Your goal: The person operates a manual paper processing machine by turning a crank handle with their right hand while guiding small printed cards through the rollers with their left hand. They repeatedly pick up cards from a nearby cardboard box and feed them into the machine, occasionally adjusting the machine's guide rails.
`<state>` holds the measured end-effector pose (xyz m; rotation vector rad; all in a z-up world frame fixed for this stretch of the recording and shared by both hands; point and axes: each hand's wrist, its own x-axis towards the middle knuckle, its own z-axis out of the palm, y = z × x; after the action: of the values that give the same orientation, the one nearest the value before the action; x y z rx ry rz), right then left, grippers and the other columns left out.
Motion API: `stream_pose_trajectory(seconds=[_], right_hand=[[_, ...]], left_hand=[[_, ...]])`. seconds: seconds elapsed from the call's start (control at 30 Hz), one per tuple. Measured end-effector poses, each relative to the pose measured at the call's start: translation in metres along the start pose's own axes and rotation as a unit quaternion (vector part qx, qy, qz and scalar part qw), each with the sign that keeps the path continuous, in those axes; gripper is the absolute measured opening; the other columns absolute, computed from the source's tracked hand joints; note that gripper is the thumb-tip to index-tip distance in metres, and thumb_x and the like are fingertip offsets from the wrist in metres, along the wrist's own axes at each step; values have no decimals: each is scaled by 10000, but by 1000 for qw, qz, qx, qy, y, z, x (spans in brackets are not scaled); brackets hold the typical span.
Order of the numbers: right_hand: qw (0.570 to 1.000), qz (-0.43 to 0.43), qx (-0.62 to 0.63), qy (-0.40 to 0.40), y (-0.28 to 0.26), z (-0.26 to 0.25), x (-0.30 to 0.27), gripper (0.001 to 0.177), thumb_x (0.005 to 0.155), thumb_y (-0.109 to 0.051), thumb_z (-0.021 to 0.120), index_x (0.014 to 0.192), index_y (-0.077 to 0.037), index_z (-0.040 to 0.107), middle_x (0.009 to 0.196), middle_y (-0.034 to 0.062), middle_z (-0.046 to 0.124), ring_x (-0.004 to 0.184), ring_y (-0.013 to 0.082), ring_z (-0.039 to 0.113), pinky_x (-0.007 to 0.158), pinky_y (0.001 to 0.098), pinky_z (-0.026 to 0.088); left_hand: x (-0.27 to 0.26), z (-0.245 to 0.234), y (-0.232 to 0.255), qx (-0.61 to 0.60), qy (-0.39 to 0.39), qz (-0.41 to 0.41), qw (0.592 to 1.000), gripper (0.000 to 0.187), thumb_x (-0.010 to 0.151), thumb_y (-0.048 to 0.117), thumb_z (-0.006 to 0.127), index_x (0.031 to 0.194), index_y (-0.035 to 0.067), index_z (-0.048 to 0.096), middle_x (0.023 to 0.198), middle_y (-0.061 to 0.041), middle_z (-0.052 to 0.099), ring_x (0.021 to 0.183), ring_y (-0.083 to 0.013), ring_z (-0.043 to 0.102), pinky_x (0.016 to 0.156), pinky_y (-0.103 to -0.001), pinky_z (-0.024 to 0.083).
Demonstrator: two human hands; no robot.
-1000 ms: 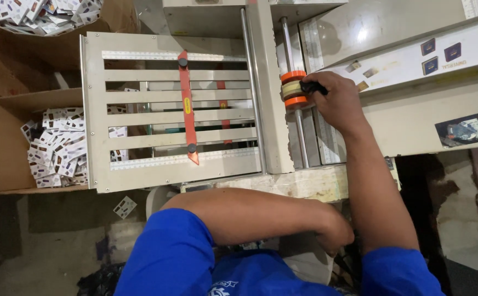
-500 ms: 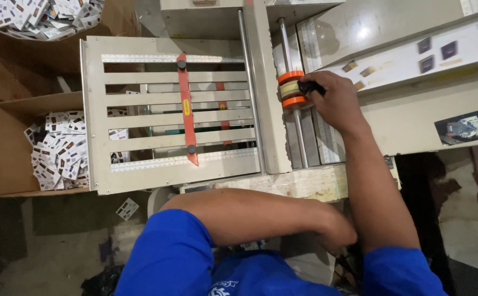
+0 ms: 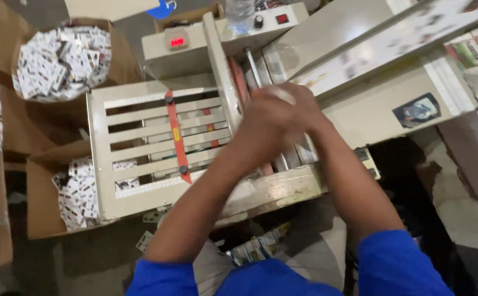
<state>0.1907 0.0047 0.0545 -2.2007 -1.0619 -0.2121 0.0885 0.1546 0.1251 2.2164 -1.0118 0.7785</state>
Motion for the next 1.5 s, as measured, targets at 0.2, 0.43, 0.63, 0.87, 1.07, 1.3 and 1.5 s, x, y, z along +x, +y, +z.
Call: stream_pose_trajectory(seconds=[0.2,0.43,0.63,0.87,1.07,1.3,1.5], right_hand=[[986,162,24,18,19,20,-5,296,842,-141,707,1117,-229,774,1084,80,749,1066,376,700,942,491,553],[991,129,1,23,56,50,-4,341,819,-173,670,1148,-215,750,1098,108,741,1100,393,702,980,535,556],[991,113,-64,-22,66,54,0,312,854,-231,647,1153,-290,713,1127,23,727,1119,314,709,964,496,571],[989,147,-6,-5,14,17,2,417,740,-46,590,1109,-125,766,1076,44,768,917,282,699,823,378,541],[985,164,25,-40,3,7,6,350,749,-84,609,1041,-158,786,1036,22,776,884,213,698,825,356,541],[985,136,96,-45,-1,8,7,432,726,-24,618,1130,-91,756,1000,53,767,800,212,708,740,323,567],[967,220,111,-57,-20,-3,10,334,829,74,628,1126,-37,734,917,111,749,541,195,694,476,306,591]], left_hand=[[-46,-23,-43,68,136,-229,961,727,845,310,870,1473,93,575,1318,-167,701,1412,-406,473,1129,-499,385],[-79,2,-65,-256,133,-374,882,779,915,142,731,1608,96,379,1700,-280,49,1576,-422,119,1286,-519,154],[-61,-17,-41,-192,122,-401,888,585,924,137,701,1490,151,557,1725,-196,160,1582,-364,191,1244,-524,239],[-43,-34,-15,-150,114,-401,896,384,895,74,585,1264,18,677,1712,-197,325,1554,-298,353,993,-364,435],[-67,-18,-46,-141,116,-355,917,449,837,44,665,1285,63,673,1693,-207,335,1412,-359,500,922,-432,491],[-60,-20,-41,-143,151,-367,906,535,856,148,717,1384,117,635,1656,-212,334,1546,-371,330,1214,-517,326],[-76,-4,-61,-180,146,-398,887,855,916,236,729,1627,125,268,1723,-226,198,1622,-347,141,1284,-473,204]])
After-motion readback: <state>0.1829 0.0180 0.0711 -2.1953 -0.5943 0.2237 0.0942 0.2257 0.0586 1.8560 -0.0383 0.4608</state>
